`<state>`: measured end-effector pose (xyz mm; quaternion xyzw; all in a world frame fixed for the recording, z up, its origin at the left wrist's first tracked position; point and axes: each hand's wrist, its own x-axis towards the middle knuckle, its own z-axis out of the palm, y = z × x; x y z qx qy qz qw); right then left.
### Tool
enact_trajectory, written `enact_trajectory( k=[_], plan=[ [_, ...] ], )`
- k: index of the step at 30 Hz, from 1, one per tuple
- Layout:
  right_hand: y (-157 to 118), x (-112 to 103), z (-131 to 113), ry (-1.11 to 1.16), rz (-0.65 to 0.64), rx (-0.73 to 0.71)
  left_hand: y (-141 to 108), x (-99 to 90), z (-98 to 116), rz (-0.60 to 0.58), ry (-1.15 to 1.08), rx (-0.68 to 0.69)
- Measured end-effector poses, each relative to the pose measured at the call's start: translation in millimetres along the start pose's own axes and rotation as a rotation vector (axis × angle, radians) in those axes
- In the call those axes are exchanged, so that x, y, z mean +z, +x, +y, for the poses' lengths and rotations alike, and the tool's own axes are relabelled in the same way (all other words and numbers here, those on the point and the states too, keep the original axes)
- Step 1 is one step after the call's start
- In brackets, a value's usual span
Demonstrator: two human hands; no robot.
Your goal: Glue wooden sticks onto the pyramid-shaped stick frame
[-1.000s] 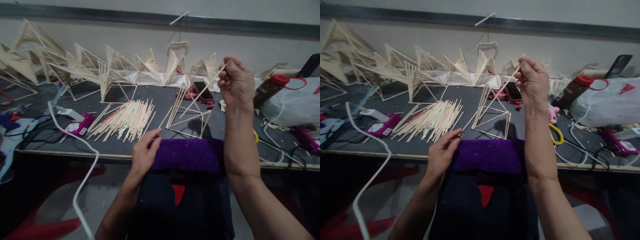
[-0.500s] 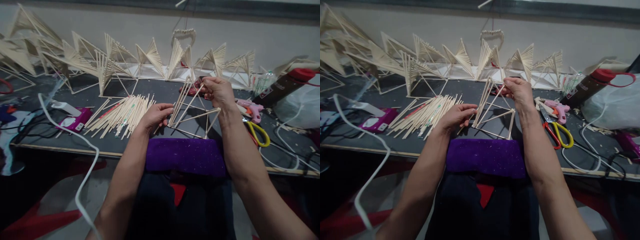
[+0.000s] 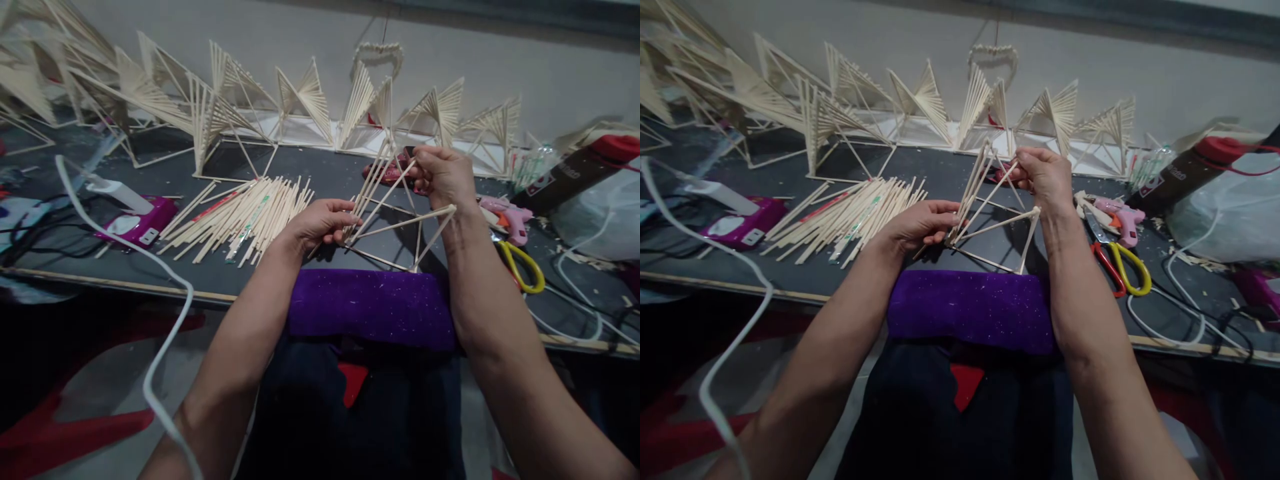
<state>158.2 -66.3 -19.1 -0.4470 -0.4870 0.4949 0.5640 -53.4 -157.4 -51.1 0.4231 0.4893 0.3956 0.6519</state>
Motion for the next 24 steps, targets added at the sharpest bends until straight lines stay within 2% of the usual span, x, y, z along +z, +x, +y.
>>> enact_trajectory(
  k=[8, 16, 24],
  plan=[
    [4.8, 2.0, 7.4, -0.014, -0.035, -0.035, 4.0, -0.8, -4.0, -0.123, -0.048, -0.02],
    [3.5, 3.1, 5.6, -0.056, -0.028, -0.06, 6.4, 1.0, -7.6, -0.061, -0.074, -0.031],
    [3.6, 1.4, 3.6, -0.036, -0.025, -0.066, 5.2, 0.2, -8.9, -0.119, -0.069, 0.003]
  ],
)
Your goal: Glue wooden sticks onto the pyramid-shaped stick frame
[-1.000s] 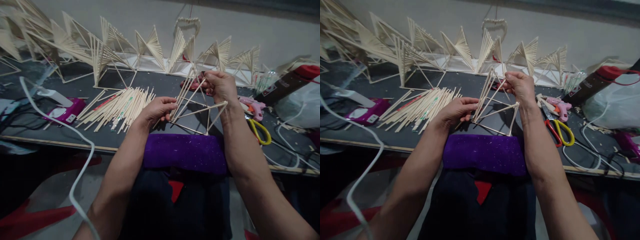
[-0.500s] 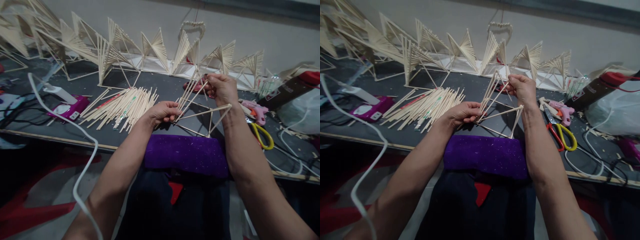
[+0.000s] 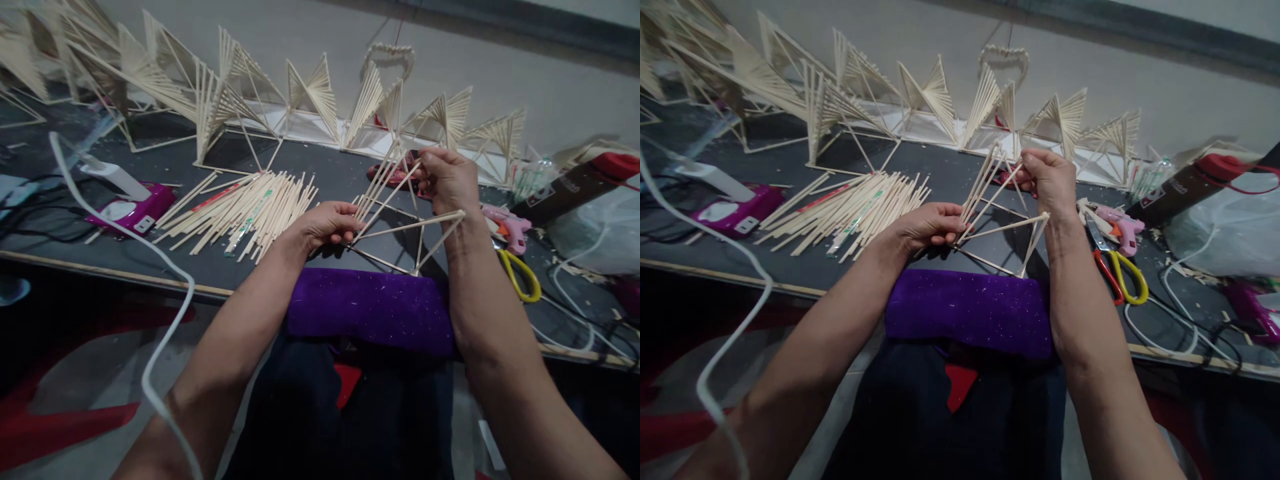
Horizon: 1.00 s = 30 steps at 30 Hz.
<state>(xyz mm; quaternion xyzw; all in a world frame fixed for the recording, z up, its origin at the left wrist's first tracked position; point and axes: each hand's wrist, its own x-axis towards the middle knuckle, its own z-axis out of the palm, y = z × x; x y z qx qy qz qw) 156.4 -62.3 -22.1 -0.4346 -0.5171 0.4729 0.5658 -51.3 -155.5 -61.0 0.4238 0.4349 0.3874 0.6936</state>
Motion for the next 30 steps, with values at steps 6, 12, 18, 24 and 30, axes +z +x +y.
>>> enact_trajectory(
  k=[6, 12, 18, 24, 30],
  plan=[
    [-0.2, 3.0, 0.0, -0.018, -0.007, -0.003, 2.2, -2.2, -1.2, 0.026, 0.016, 0.005],
    [-0.3, 4.1, 1.3, 0.008, -0.015, -0.016, 2.2, -2.1, -1.2, 0.059, 0.033, 0.009],
    [0.6, 2.8, 1.2, -0.019, -0.011, -0.012, 0.8, -0.9, -1.0, 0.063, 0.07, 0.008],
    [2.0, 3.1, 1.4, 0.011, -0.012, 0.0, 2.5, -2.3, -2.9, 0.078, 0.037, 0.015],
    [3.8, 2.1, 4.1, 0.045, -0.024, -0.003, 0.7, -3.6, -1.1, 0.109, 0.034, -0.021]
  ],
)
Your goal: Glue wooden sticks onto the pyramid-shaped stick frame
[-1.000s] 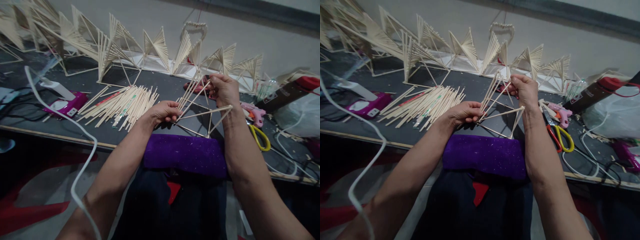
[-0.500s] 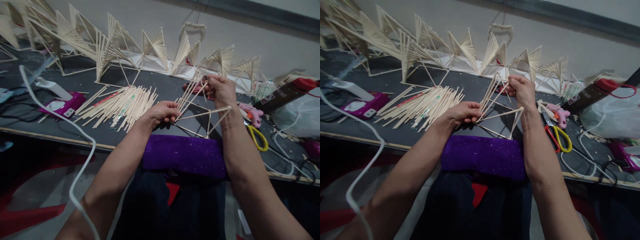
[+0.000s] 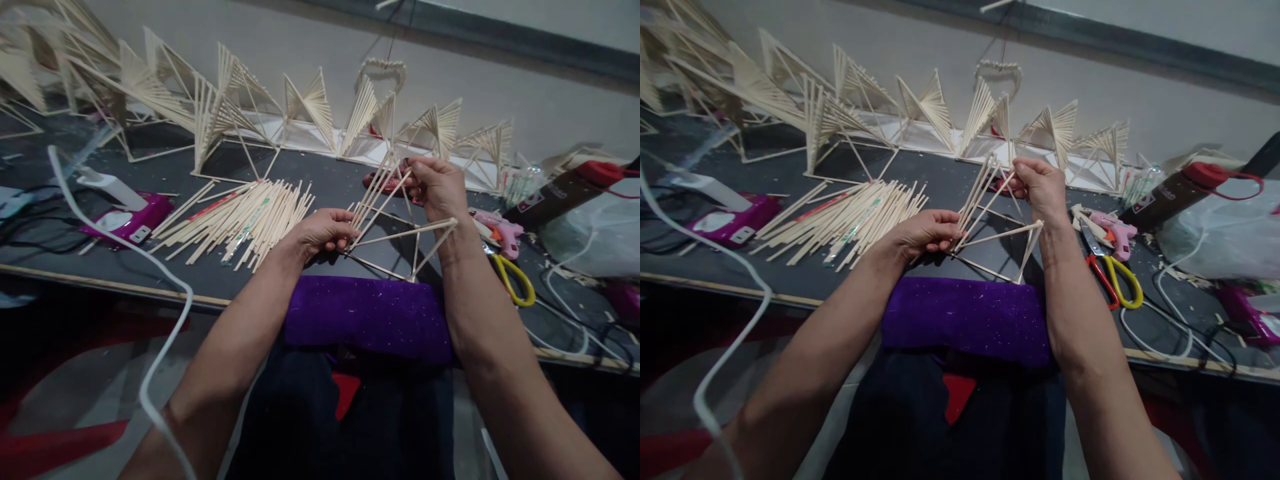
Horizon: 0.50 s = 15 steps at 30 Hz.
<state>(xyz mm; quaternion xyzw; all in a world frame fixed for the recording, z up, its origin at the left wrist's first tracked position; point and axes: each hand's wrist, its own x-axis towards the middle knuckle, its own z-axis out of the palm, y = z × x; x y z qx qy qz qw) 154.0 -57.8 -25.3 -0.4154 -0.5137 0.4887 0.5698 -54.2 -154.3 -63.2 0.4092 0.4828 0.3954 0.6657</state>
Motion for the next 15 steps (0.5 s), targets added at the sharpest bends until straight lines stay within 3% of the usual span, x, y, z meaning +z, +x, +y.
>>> enact_trajectory(
  k=[7, 15],
  plan=[
    [1.5, -1.6, 1.7, 0.012, -0.001, -0.031, -0.8, -2.0, 2.8, 0.105, 0.136, 0.005],
    [-0.6, -0.4, -2.4, 0.026, 0.009, 0.013, 1.9, -3.6, 0.9, 0.198, 0.137, 0.015]
  ],
)
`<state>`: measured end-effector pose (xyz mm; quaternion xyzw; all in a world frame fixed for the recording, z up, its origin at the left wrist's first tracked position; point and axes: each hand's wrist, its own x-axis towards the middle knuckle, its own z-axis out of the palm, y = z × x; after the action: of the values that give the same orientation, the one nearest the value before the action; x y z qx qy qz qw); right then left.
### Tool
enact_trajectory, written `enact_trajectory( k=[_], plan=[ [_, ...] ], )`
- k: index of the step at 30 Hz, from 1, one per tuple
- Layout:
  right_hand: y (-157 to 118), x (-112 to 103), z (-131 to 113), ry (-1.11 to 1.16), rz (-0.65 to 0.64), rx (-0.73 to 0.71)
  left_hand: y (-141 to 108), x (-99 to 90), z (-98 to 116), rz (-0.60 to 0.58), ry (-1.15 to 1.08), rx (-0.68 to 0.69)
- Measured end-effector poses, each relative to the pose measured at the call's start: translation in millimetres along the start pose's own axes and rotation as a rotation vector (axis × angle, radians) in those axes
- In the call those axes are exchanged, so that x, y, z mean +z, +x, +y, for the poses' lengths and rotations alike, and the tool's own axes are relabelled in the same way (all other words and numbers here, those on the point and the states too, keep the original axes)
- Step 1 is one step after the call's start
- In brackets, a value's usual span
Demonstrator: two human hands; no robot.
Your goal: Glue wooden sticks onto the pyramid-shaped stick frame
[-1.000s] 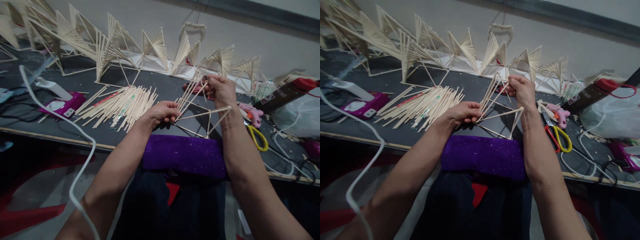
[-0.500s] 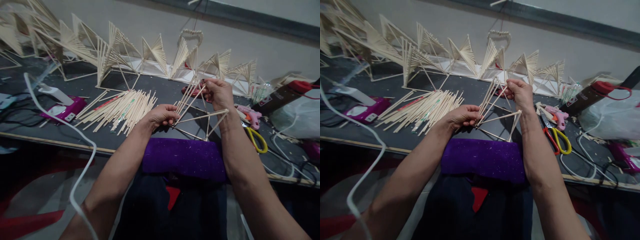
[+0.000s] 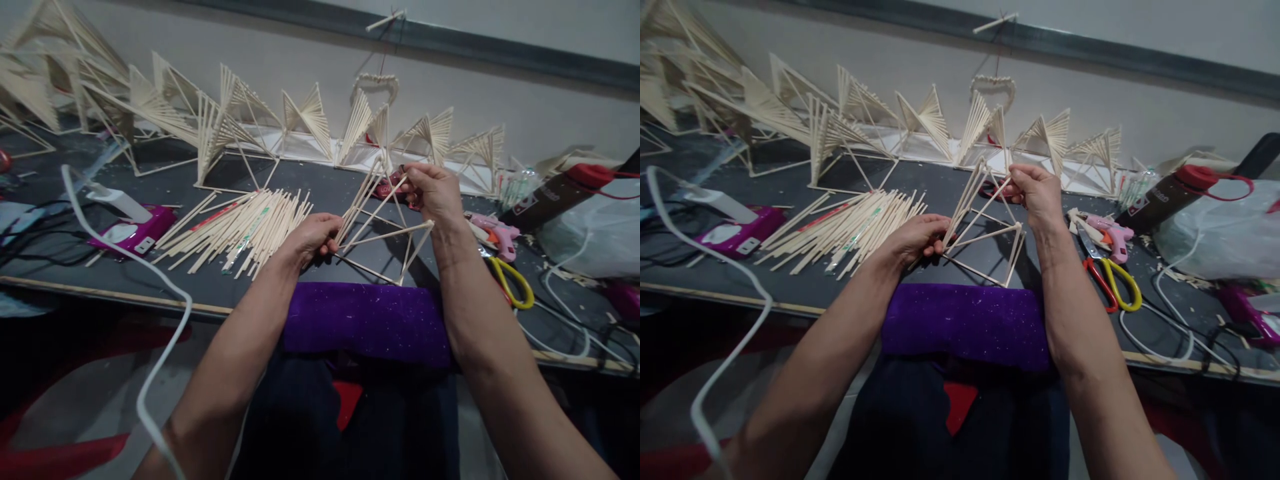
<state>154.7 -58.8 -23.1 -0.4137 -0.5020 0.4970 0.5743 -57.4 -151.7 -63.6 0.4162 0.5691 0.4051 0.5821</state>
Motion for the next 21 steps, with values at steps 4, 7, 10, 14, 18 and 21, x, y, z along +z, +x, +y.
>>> enact_trajectory(
  k=[4, 7, 10, 14, 18, 21],
  plan=[
    [0.5, -0.8, 0.0, 0.025, -0.007, -0.005, -2.1, 1.4, -1.3, 0.012, -0.003, 0.021],
    [1.3, -3.7, -1.0, 0.03, -0.003, -0.023, -5.3, 6.3, -1.3, 0.02, 0.034, 0.042],
    [1.2, -7.3, -3.0, 0.031, -0.005, -0.018, -10.0, 10.4, -0.4, -0.016, 0.116, 0.06],
    [-0.6, -8.7, -5.3, 0.033, -0.028, 0.004, -14.1, 5.5, -1.2, 0.057, 0.294, 0.123],
    [-2.3, -6.9, -6.0, 0.017, -0.047, 0.002, -11.2, -4.4, -5.9, 0.326, 0.787, 0.271],
    [-2.8, -6.6, -6.5, 0.005, -0.06, -0.007, -7.4, -6.8, -10.2, 0.373, 1.082, 0.314]
  ],
)
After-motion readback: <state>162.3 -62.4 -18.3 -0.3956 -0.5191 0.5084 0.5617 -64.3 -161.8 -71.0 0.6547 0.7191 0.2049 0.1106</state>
